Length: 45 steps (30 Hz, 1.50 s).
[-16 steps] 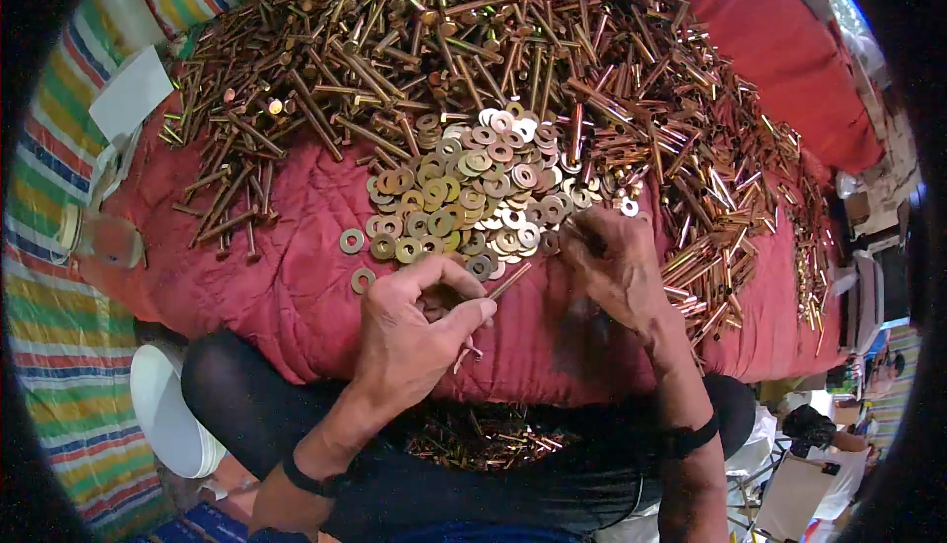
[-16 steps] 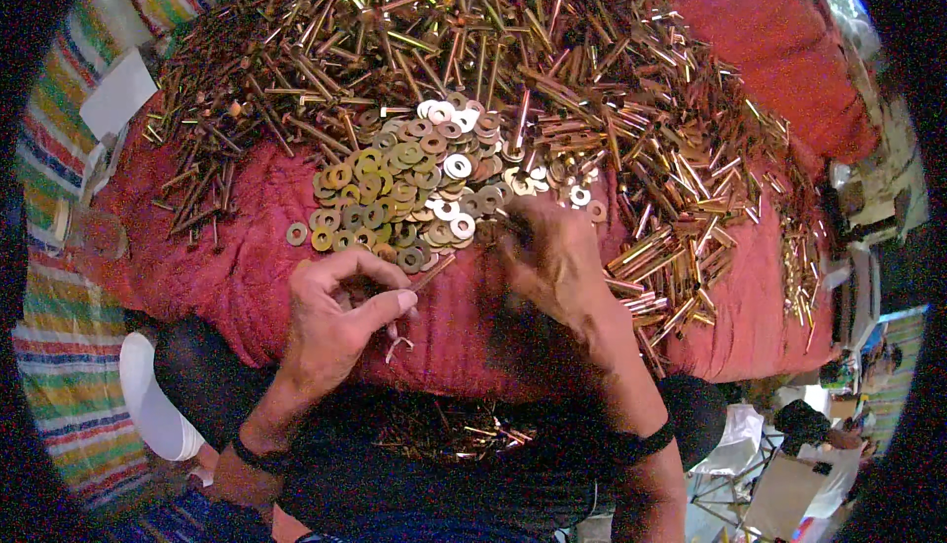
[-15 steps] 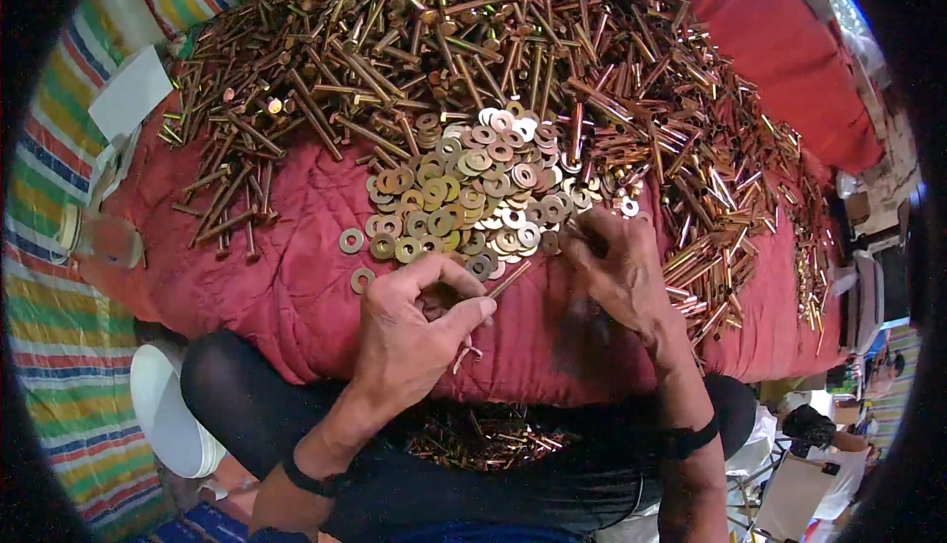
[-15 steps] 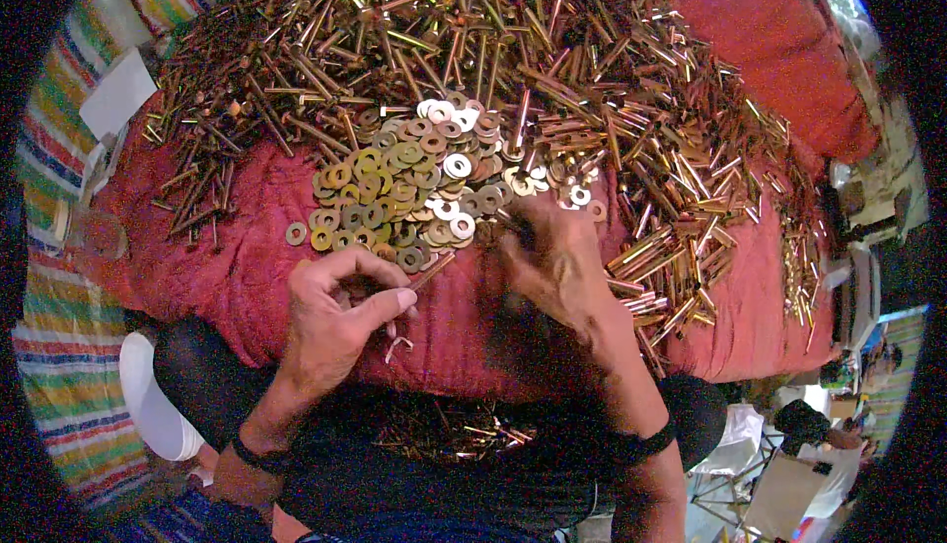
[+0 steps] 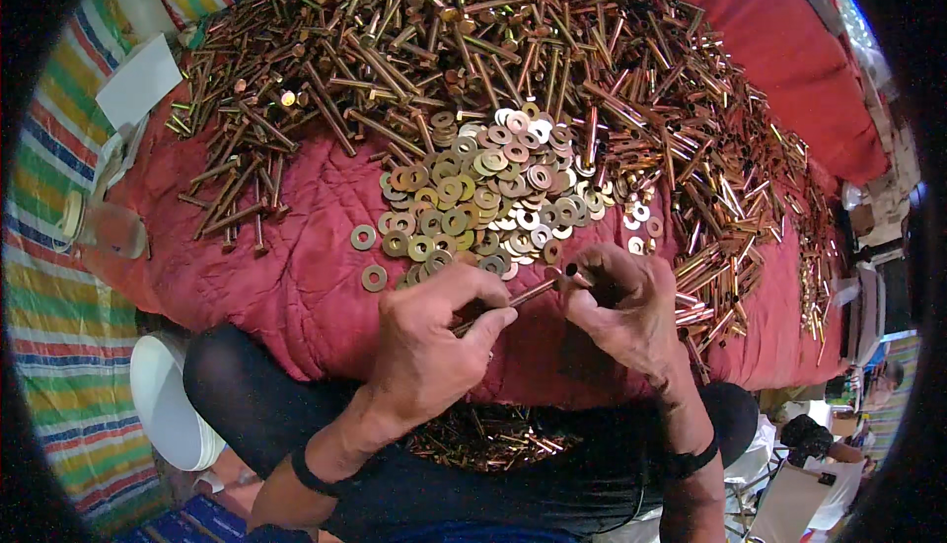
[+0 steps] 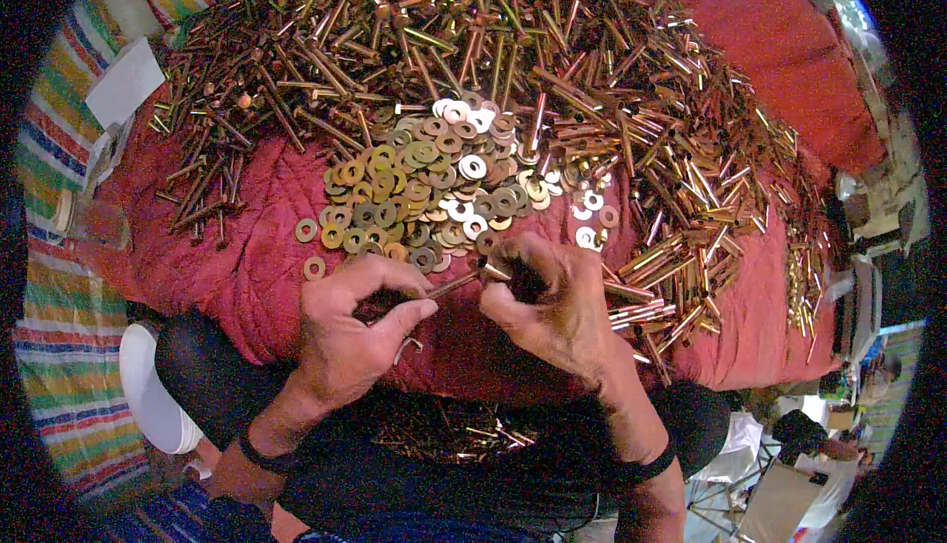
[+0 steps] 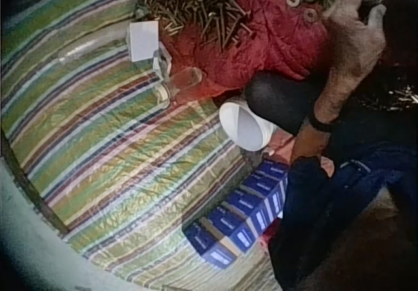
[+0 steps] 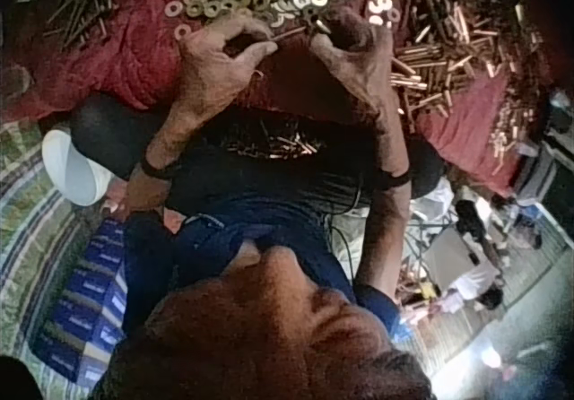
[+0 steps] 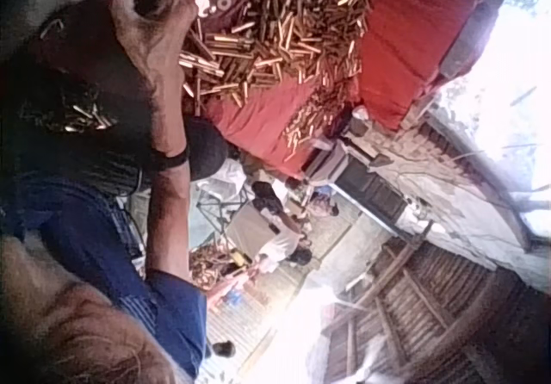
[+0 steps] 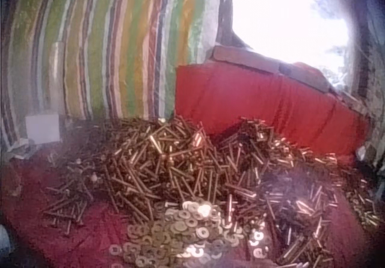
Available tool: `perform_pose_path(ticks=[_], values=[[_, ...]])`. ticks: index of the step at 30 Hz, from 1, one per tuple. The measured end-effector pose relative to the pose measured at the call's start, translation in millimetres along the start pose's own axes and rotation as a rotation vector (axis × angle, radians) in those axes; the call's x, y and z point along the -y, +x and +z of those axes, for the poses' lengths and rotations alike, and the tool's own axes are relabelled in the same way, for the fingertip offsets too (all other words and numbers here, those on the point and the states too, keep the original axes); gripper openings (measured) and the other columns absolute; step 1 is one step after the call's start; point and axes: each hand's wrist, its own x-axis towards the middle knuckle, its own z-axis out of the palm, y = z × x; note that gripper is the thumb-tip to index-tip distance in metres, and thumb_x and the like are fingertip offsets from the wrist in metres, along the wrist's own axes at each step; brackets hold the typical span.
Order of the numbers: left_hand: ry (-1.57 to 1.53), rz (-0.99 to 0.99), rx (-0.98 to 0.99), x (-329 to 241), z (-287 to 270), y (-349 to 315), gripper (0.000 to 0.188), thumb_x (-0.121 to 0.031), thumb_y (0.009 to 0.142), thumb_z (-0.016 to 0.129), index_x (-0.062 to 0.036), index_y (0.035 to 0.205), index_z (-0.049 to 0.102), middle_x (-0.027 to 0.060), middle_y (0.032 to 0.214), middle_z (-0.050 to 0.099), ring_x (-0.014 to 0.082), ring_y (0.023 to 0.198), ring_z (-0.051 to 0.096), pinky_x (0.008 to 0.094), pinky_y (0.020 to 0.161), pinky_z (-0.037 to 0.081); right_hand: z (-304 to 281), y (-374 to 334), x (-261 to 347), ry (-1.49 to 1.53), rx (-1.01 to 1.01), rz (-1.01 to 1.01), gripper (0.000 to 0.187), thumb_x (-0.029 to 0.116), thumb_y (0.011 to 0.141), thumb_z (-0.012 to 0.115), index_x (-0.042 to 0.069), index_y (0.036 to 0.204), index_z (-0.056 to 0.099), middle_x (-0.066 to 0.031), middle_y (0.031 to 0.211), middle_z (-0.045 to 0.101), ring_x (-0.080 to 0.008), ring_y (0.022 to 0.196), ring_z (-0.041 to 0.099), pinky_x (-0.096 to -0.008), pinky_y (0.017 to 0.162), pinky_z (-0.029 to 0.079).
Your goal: The person sits cross-legged on a red cushion and repeatedly picks up brass-colored cylindrical fasteners and flat washers from a large pile. They insert the fastener through the washer and place the assembled pair into a small pile on their lap. The process continues throughout the clip.
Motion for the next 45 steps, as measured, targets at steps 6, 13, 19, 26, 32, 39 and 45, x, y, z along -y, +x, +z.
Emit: perform_pose_path(ticks=[6, 13, 19, 26, 32, 39, 45], values=[[0.059, 0.212, -0.070, 0.0, 10.7, -3.9, 0.017, 0.004, 0.078, 0.081, -0.0013, 0.090, 0.071, 0.0137, 0.092, 0.075, 0.0256, 0.086, 0.075, 0.0348, 0.079, 0.059, -16.8, -4.5, 14.1, -0.171, 0.153, -0.250, 0.018, 0.008, 0.082, 0.070, 0.000, 0.099, 0.071, -0.0088, 0.084, 0.069, -0.0214, 0.069, 0.067, -0.0329, 0.064, 0.053], [-0.298, -0.106, 0.058, 1.7, -4.3, 2.3, 0.013, 0.003, 0.079, 0.082, -0.0024, 0.088, 0.074, 0.0007, 0.085, 0.074, 0.0066, 0.075, 0.065, 0.0226, 0.065, 0.048, -39.7, -2.8, 9.1, -0.197, 0.154, -0.266, 0.023, 0.006, 0.085, 0.066, -0.003, 0.105, 0.073, -0.0165, 0.084, 0.061, -0.0347, 0.068, 0.066, -0.0422, 0.059, 0.052], [-0.398, -0.169, 0.150, 2.7, -9.7, 2.5, 0.012, 0.003, 0.080, 0.083, -0.0022, 0.087, 0.074, -0.0002, 0.082, 0.072, 0.0049, 0.075, 0.063, 0.0216, 0.064, 0.047, -36.9, -8.4, 14.4, -0.136, 0.220, -0.296, 0.028, 0.003, 0.080, 0.071, -0.002, 0.107, 0.075, -0.0149, 0.092, 0.068, -0.0301, 0.077, 0.071, -0.0380, 0.064, 0.054], [-0.912, -0.452, 0.287, -1.7, -4.2, -2.2, 0.037, -0.033, 0.104, 0.060, 0.0022, 0.108, 0.069, 0.0043, 0.092, 0.072, 0.0057, 0.080, 0.064, 0.0215, 0.067, 0.049, -25.2, -15.3, 17.3, -0.167, 0.287, -0.597, 0.038, 0.015, 0.070, 0.072, 0.001, 0.105, 0.071, -0.0138, 0.110, 0.065, -0.0317, 0.092, 0.068, -0.0405, 0.072, 0.057], [-1.419, -0.923, 0.430, -8.2, 17.2, -8.2, 0.065, -0.052, 0.111, 0.040, 0.0062, 0.133, 0.060, 0.0062, 0.101, 0.073, 0.0104, 0.083, 0.069, 0.0236, 0.067, 0.053, 7.1, -9.2, 40.9, -0.040, 0.219, -0.821, 0.033, 0.018, 0.070, 0.070, 0.000, 0.098, 0.069, -0.0129, 0.107, 0.064, -0.0305, 0.100, 0.067, -0.0401, 0.076, 0.059], [-0.944, -0.678, 0.510, -9.4, 9.2, -3.6, 0.032, -0.016, 0.104, 0.066, 0.0039, 0.128, 0.069, 0.0103, 0.084, 0.074, 0.0088, 0.052, 0.062, 0.0185, 0.042, 0.042, -73.4, -2.0, -11.4, -0.492, -0.256, 0.009, 0.020, 0.017, 0.095, 0.077, -0.002, 0.095, 0.072, -0.0144, 0.081, 0.070, -0.0250, 0.064, 0.068, -0.0360, 0.061, 0.054], [-0.862, -0.625, 0.359, -11.4, 9.2, -6.2, 0.028, -0.010, 0.099, 0.069, 0.0054, 0.122, 0.072, 0.0125, 0.080, 0.075, 0.0108, 0.051, 0.063, 0.0205, 0.042, 0.044, -58.0, 1.0, -55.1, -0.867, -0.096, 0.064, 0.020, 0.023, 0.092, 0.075, 0.003, 0.092, 0.069, -0.0190, 0.088, 0.071, -0.0395, 0.078, 0.070, -0.0458, 0.068, 0.055]])
